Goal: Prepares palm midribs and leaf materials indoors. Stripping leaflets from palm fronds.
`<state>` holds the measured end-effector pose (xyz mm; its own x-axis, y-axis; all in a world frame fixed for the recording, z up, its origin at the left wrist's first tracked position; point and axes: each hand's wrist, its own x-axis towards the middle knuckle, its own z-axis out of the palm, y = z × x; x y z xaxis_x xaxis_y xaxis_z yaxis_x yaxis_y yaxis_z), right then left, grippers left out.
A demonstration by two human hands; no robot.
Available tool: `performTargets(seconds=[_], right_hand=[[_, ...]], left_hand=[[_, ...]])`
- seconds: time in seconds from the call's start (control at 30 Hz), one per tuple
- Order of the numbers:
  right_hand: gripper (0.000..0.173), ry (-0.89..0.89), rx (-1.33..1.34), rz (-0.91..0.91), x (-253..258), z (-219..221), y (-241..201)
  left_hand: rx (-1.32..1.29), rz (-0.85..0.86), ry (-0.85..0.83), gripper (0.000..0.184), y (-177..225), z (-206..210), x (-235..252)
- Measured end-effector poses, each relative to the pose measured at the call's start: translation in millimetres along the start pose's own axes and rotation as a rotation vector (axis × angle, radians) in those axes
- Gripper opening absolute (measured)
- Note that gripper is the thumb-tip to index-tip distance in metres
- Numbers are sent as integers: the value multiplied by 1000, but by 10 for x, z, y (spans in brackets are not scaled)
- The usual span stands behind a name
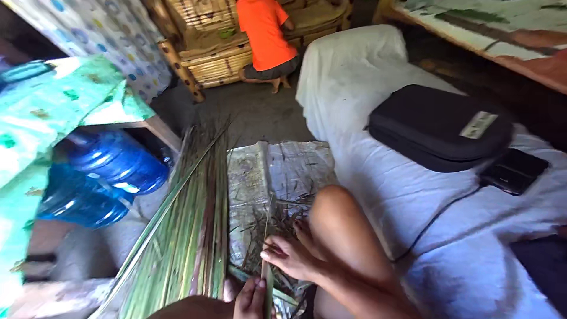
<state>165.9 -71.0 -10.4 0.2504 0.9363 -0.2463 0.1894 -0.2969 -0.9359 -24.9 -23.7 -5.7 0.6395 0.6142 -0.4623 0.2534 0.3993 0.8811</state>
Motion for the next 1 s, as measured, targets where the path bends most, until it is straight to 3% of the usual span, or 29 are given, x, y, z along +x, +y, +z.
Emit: performTargets(seconds=[0.1, 0.23, 0.47, 0.7, 0.77, 0.93, 1.0], right_hand=[[46, -156, -216, -104, -130, 38, 21], [40, -165, -363, -365, -223, 188, 163], [42, -106, -501, -236, -88, 72, 125], [38, -168, -549, -502, -247, 312, 144], [39, -94, -603, -489, -199, 303, 184], [44, -65, -603, -199, -21, 103, 111], [43, -90, -547, -246, -69, 99, 79]], left_hand=[[-84, -10, 130, 25, 55, 16, 81], [-143, -6, 146, 27, 62, 8, 100], [-220, -42, 123, 28, -16, 20, 13], [-175, -38, 221, 25, 13, 51, 85], [-199, -30, 191, 27, -18, 31, 63], [-215, -52, 99, 28, -15, 40, 24], [-214, -44, 95, 29, -23, 48, 48]])
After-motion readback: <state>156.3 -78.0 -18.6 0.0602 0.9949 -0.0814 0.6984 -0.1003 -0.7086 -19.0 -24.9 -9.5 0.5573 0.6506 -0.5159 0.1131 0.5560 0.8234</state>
